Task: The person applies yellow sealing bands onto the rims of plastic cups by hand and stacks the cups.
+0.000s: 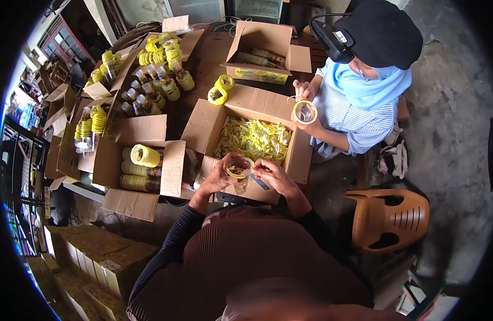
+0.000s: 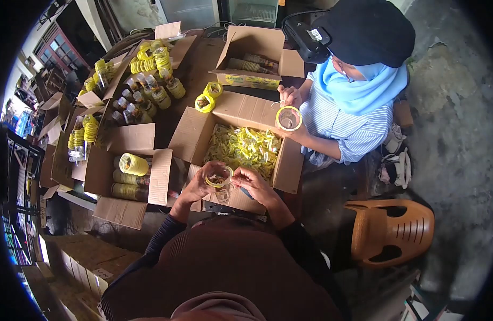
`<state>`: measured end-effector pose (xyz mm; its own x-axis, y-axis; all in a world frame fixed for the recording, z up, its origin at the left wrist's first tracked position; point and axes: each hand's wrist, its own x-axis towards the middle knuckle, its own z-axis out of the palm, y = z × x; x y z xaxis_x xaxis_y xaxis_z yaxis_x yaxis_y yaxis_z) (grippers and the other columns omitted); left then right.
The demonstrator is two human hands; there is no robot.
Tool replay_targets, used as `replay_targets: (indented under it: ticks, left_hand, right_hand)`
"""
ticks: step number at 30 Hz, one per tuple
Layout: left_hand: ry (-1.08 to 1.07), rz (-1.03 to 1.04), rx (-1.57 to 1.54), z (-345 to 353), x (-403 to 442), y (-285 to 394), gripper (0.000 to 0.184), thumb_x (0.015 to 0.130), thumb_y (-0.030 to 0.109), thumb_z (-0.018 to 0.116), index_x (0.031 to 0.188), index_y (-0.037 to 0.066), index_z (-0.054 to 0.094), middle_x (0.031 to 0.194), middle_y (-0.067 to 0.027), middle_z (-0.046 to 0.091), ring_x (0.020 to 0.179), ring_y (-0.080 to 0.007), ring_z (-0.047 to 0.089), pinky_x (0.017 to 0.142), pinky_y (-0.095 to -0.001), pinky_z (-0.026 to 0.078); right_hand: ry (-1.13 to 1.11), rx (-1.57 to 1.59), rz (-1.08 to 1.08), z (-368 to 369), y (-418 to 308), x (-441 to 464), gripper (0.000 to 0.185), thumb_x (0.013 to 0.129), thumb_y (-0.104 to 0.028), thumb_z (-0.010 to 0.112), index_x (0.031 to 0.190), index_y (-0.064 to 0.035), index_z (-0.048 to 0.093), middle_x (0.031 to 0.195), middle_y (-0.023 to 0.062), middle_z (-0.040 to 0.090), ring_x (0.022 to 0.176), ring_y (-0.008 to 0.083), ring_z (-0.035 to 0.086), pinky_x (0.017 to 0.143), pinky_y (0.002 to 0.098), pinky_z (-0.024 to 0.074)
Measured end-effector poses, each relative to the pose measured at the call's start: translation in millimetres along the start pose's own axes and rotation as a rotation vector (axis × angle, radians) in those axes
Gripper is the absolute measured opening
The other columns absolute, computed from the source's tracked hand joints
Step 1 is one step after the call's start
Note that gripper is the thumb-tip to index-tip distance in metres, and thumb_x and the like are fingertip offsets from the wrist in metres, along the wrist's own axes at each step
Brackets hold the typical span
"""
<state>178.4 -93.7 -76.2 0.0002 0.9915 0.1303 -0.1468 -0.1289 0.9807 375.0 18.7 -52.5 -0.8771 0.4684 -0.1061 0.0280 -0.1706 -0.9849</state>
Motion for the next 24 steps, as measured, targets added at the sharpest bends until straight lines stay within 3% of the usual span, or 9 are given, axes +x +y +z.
replay_targets:
  ticks: [1,7,12,14,16,19,20,21,24]
  left_hand:
    - [-0.045,-0.028,-0.158,-2.3,0.7,6.1,0.072,0.075,0.023,0.081,0.132,0.003,0.042,0.114,-0.0092,0.061,0.109,-0.0185,0.057,0.095,-0.0348,0.047]
    - [-0.124,-0.092,-0.201,-20.9,7.6,-0.6,0.079,0.073,0.031,0.083,0.134,0.003,0.041,0.116,-0.0107,0.059,0.11,-0.0203,0.057,0.097,-0.0363,0.048]
    - [-0.132,-0.165,-0.327,-27.5,5.9,-2.7,0.079,0.073,0.032,0.083,0.133,0.001,0.042,0.119,-0.0127,0.057,0.113,-0.0216,0.055,0.097,-0.0373,0.048]
    - [-0.142,-0.229,-0.483,-29.3,3.8,-3.4,0.077,0.074,0.03,0.083,0.132,0.001,0.042,0.12,-0.0132,0.057,0.115,-0.0217,0.054,0.096,-0.0375,0.049]
    - [-0.133,-0.199,-0.435,-31.1,0.1,-7.3,0.074,0.076,0.028,0.081,0.133,0.001,0.042,0.121,-0.0134,0.056,0.115,-0.022,0.054,0.096,-0.0377,0.049]
    - [-0.118,-0.161,-0.409,-34.9,-2.4,-17.8,0.067,0.08,0.02,0.077,0.133,0.001,0.041,0.122,-0.014,0.056,0.114,-0.0222,0.055,0.096,-0.0377,0.049]
    - [0.021,-0.198,-0.457,-39.9,-1.9,-24.4,0.066,0.08,0.018,0.076,0.133,0.001,0.04,0.122,-0.014,0.056,0.114,-0.0221,0.055,0.096,-0.0374,0.049]
    - [0.162,-0.236,-0.503,-44.6,-3.3,-28.2,0.065,0.081,0.015,0.075,0.133,0.001,0.04,0.122,-0.0141,0.056,0.114,-0.0221,0.055,0.097,-0.037,0.049]
    - [0.097,-0.113,-0.406,-58.4,-1.2,-23.7,0.061,0.082,0.009,0.072,0.132,0.003,0.04,0.122,-0.0127,0.055,0.112,-0.0214,0.056,0.097,-0.0354,0.049]
  right_hand:
    - [0.013,-0.005,0.0,2.2,0.8,0.2,0.017,0.098,-0.018,0.056,0.089,-0.0034,0.055,0.081,-0.0032,0.051,0.079,0.0053,0.047,0.076,0.0228,0.0414]
    - [0.173,-0.036,-0.073,25.5,3.6,-0.6,0.013,0.097,-0.014,0.056,0.091,-0.0024,0.055,0.081,-0.0007,0.051,0.077,0.0075,0.047,0.069,0.0248,0.0415]
    - [0.453,-0.328,-0.33,49.7,6.5,7.0,0.007,0.094,-0.006,0.056,0.09,-0.0022,0.052,0.082,0.0014,0.051,0.074,0.0087,0.047,0.069,0.0238,0.0399]
    - [0.513,-0.432,-0.371,59.8,4.5,7.7,0.007,0.093,-0.005,0.056,0.089,-0.0015,0.052,0.082,0.0035,0.051,0.074,0.011,0.049,0.068,0.0251,0.0408]
    - [0.603,-0.625,-0.42,73.1,-9.5,6.1,0.006,0.089,-0.002,0.059,0.088,-0.0006,0.053,0.084,0.0094,0.053,0.075,0.0209,0.054,0.065,0.0299,0.0436]
    - [0.67,-0.885,-0.513,83.1,-11.1,4.5,0.006,0.086,-0.001,0.061,0.086,-0.0011,0.054,0.084,0.0111,0.055,0.078,0.0275,0.056,0.066,0.0326,0.0446]
    - [0.659,-0.862,-0.49,93.7,-13.3,-0.4,0.009,0.083,-0.001,0.061,0.089,-0.0022,0.055,0.088,0.0121,0.055,0.084,0.0343,0.053,0.074,0.0404,0.0435]
    - [0.664,-0.868,-0.483,102.6,-11.9,-3.8,0.009,0.083,-0.001,0.061,0.089,-0.0022,0.055,0.088,0.0121,0.055,0.084,0.0343,0.053,0.074,0.0404,0.0435]
    - [0.623,-0.908,-0.473,115.9,-4.5,-1.6,0.009,0.083,-0.005,0.065,0.086,-0.0028,0.057,0.086,0.0112,0.056,0.082,0.0302,0.056,0.073,0.038,0.046]
